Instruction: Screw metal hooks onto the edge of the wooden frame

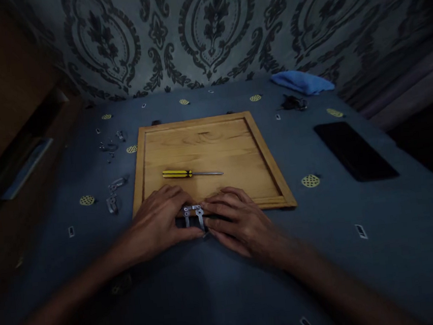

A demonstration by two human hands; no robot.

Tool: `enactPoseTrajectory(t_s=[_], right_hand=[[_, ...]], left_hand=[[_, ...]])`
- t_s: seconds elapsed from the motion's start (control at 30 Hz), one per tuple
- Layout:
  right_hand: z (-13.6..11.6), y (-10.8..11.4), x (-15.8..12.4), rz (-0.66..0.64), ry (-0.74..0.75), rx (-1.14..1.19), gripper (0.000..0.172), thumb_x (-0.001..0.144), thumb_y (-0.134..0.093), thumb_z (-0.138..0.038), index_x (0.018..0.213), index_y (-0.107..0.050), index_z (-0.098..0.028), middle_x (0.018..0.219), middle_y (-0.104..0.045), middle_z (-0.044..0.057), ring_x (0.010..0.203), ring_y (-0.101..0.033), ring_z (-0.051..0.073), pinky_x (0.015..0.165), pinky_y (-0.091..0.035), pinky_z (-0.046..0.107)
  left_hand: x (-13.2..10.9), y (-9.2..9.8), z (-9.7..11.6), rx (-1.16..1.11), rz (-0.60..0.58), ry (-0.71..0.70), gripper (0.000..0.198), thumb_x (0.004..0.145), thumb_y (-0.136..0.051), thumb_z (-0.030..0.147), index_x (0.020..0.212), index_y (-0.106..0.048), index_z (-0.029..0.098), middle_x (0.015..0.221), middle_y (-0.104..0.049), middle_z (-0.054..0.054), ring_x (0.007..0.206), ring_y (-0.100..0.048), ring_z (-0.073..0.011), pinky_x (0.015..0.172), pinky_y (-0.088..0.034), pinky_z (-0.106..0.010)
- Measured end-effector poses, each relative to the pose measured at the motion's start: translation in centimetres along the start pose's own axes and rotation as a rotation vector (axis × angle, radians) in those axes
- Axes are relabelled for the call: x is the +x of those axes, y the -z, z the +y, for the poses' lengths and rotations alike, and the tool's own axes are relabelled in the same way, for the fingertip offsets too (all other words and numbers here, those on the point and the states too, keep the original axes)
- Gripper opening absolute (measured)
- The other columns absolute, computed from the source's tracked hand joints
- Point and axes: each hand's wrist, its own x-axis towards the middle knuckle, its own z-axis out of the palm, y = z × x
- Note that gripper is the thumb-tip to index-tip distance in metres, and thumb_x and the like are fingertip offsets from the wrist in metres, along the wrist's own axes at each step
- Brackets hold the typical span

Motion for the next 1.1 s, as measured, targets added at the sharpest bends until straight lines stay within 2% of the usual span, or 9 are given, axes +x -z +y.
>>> enactPoseTrajectory(t_s=[0.23, 0.47, 0.77, 1.1], right_hand=[[0.0, 0.0, 0.1, 0.005, 0.009, 0.003, 0.018, 0.101, -0.056, -0.018, 0.107, -0.073, -0.021, 0.117, -0.076, 0.007, 0.112, -0.067, 0.023, 0.105, -0.049, 0.049], [-0.1, -0.1, 0.0, 0.004, -0.003, 0.014, 0.019, 0.101, -0.056, -0.019, 0.106, -0.074, -0.019, 0.117, -0.076, 0.008, 0.115, -0.064, 0.022, 0.107, -0.047, 0.047], [0.0, -0.1, 0.1, -0.002, -0.013, 0.047, 0.019, 0.099, -0.057, -0.018, 0.106, -0.074, -0.021, 0.118, -0.076, 0.008, 0.112, -0.065, 0.024, 0.103, -0.049, 0.049], [0.1, -0.2, 0.0, 0.032, 0.023, 0.025, 0.014, 0.098, -0.059, -0.016, 0.102, -0.073, -0.017, 0.114, -0.076, 0.01, 0.11, -0.066, 0.024, 0.102, -0.049, 0.046]], left_hand=[[0.1, -1.0, 0.1, -0.016, 0.073, -0.001, 0.041, 0.081, -0.083, 0.051, 0.102, -0.064, 0.021, 0.103, -0.067, -0.002, 0.102, -0.062, -0.0271, 0.085, -0.047, -0.04], [-0.2, -1.4, 0.4, 0.103, 0.124, -0.062, 0.043, 0.082, -0.082, 0.05, 0.104, -0.06, 0.021, 0.106, -0.066, -0.003, 0.103, -0.061, -0.0276, 0.084, -0.046, -0.041], [-0.3, -1.4, 0.7, 0.115, 0.128, -0.096, 0.04, 0.084, -0.081, 0.048, 0.104, -0.06, 0.021, 0.107, -0.066, -0.003, 0.103, -0.061, -0.0275, 0.083, -0.047, -0.041], [-0.3, -1.3, 0.4, 0.136, 0.136, -0.095, 0.043, 0.082, -0.083, 0.049, 0.105, -0.061, 0.019, 0.106, -0.066, -0.004, 0.101, -0.06, -0.0282, 0.082, -0.046, -0.042]])
